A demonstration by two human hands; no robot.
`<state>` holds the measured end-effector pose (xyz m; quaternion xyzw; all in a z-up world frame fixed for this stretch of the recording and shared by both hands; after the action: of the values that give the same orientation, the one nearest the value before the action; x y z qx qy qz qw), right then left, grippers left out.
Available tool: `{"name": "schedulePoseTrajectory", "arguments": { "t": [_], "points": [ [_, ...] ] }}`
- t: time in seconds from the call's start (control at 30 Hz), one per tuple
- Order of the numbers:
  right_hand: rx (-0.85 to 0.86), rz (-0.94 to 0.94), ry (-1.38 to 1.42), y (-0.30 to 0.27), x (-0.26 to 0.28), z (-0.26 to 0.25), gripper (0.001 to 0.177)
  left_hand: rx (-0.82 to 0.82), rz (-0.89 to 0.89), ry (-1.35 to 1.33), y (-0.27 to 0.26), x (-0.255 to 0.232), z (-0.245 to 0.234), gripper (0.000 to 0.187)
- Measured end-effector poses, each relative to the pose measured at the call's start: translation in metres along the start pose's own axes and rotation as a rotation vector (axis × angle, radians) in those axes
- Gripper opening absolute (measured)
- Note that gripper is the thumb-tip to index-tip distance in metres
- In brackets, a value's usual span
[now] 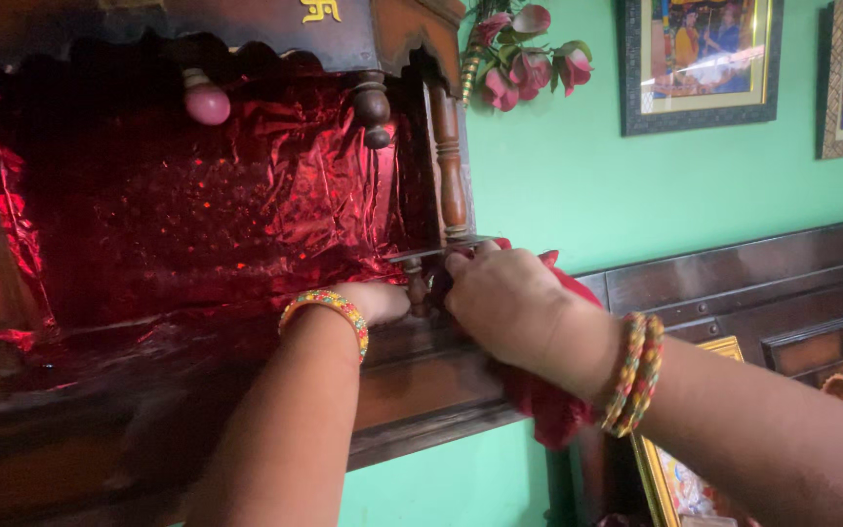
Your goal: The person wipes a wooden shrine using a red cloth, cleaning the inner surfaces, the pillars, and the exterior drawer.
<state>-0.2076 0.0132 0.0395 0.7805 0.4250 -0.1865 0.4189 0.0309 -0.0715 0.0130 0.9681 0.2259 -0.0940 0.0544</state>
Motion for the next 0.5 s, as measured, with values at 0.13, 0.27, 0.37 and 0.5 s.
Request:
{"name": "schedulePoseTrajectory", "arguments": {
  "t": [0.13,0.27,0.37,0.5],
  "points": [
    [-0.034,0.000,0.042,0.001,0.007,-0.007,0.029,0.012,0.018,-0.023,-0.001,-0.002,0.002,0.063],
    [-0.046,0.062,0.638,-0.003,-0.017,-0.022,0.052,0.023,0.057,-0.070,0.011,-0.002,0.005,0.056],
    [0.053,0.069,0.628,-0.002,-0.018,-0.019,0.045,0.039,0.080,-0.115,0.026,0.001,0.012,0.052],
    [0.106,0.086,0.450,-0.007,-0.018,-0.012,0.036,0.077,0.122,-0.242,0.059,0.009,0.023,0.046]
  ]
}}
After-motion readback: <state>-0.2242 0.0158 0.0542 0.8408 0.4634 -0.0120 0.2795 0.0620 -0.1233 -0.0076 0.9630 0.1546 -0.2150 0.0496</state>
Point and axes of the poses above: each hand's wrist, its own y-axis towards the middle knuckle, its own z-axis out of the palm, x = y × z, the point moved 10 cm from there along y, towards the middle knuckle, and after that the axes turned 2 degrees about z, right-handed, at the moved point
